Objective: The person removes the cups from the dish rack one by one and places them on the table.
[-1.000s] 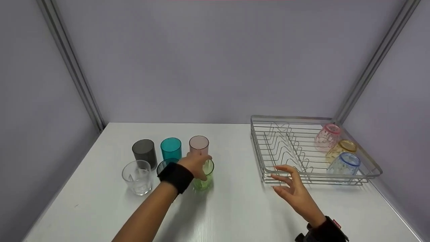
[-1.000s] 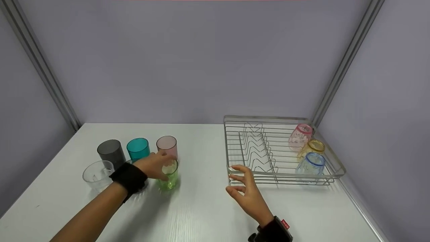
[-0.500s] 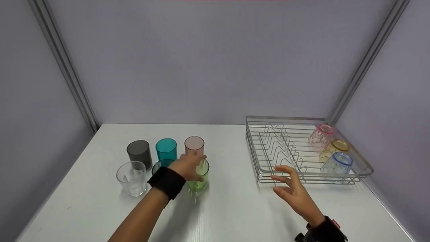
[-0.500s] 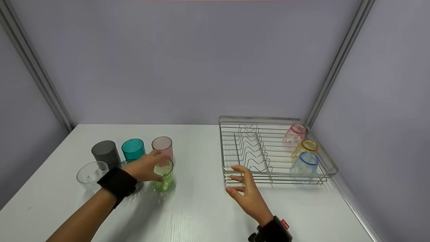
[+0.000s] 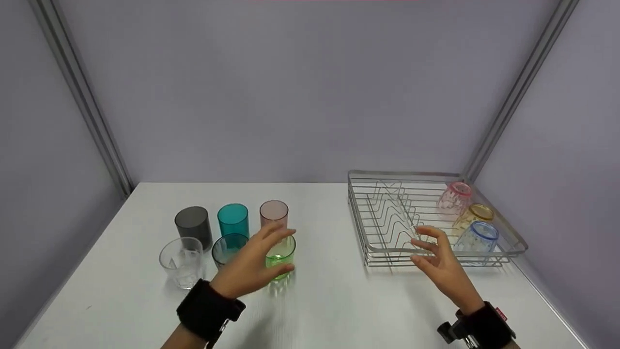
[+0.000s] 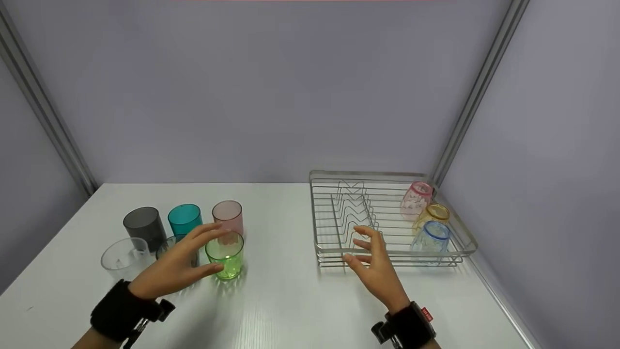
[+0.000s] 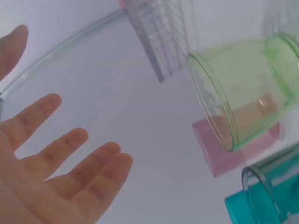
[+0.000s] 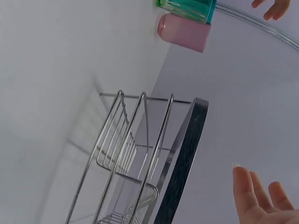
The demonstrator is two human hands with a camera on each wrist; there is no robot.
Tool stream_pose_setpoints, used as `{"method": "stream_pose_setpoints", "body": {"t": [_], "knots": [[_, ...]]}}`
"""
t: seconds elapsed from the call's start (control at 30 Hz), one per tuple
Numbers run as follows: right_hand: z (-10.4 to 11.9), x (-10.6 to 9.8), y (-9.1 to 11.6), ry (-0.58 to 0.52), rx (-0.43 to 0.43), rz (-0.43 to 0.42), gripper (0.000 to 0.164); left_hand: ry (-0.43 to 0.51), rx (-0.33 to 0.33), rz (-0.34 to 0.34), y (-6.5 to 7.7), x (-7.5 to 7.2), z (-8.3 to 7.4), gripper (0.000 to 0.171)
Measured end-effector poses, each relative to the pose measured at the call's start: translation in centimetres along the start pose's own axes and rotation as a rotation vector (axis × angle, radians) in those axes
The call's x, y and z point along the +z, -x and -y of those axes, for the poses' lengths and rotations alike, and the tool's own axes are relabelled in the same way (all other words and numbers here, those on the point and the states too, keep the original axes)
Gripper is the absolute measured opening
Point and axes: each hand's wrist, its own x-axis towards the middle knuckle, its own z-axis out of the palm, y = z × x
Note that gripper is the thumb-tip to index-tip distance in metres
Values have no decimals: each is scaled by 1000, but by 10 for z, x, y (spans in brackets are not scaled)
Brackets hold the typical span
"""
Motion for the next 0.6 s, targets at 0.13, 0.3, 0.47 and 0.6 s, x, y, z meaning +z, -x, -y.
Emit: {"method": "stream_pose_setpoints", "body": {"t": [0.13,0.3,0.47,0.6], "knots": [[-2,-18,-11,82,-36,-33,60,61,9,-20,13,-1,-9,63],[-9,-50,-33,274,-24,-115,61,121,8,-4,27,2,-14,62],[-27,-82,-62,414,-13,-225,57,158,-5,-20,37,4,-12,61],[-43,-104,-81,521,75,-274,56,186,-24,-30,41,5,-10,61]]}}
